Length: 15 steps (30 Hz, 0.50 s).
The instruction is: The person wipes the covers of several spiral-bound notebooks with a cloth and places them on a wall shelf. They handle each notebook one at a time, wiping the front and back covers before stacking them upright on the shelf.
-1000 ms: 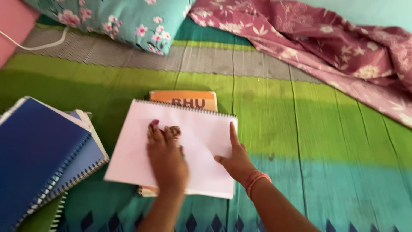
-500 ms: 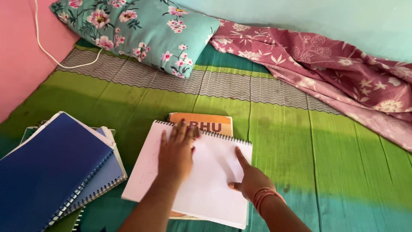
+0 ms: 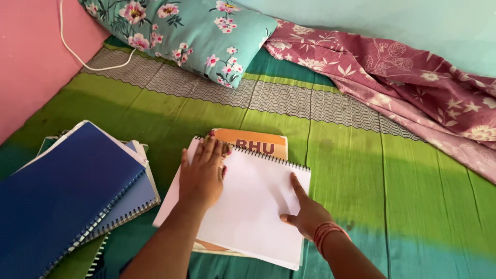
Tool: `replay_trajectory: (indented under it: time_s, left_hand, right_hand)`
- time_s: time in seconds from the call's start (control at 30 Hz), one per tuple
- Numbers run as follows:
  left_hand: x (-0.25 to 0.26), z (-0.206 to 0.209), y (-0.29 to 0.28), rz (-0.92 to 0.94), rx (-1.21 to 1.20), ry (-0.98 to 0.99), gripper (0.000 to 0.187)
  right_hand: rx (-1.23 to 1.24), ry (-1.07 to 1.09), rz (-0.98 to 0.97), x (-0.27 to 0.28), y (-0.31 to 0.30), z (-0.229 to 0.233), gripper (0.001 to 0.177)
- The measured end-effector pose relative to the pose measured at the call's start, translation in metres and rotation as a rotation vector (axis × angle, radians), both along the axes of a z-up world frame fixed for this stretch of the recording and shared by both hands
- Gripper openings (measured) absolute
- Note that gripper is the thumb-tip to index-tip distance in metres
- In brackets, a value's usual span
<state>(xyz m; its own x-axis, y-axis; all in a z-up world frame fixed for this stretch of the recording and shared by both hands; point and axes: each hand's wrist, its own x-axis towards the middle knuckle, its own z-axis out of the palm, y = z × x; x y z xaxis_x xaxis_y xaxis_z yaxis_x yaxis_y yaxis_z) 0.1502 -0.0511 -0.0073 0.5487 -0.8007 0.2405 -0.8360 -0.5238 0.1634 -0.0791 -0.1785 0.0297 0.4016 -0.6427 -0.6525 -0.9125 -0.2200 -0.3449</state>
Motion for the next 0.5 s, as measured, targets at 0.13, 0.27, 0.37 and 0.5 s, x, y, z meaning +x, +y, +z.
replay_trajectory:
  time_s: [0.13, 0.27, 0.37, 0.5]
  left_hand:
    - [-0.006, -0.011, 0.006, 0.165, -0.054, 0.068, 0.066]
    - [-0.017, -0.01, 0.016, 0.321, -0.058, 0.089, 0.066]
    - [-0.029, -0.015, 0.03, 0.424, -0.148, 0.101, 0.059]
    - [-0.047, -0.027, 0.054, 0.445, -0.296, 0.087, 0.055]
  right_hand:
    - [0.06, -0.002, -0.045, -0.003, 0.0, -0.009, 0.115]
    - [-0.17, -0.209, 0.151, -0.013, -0.012, -0.056, 0.12]
    - [-0.106, -0.267, 0.091, -0.018, -0.013, -0.065, 0.116]
    - [-0.012, -0.182, -0.048, -0.017, -0.006, -0.055, 0.11]
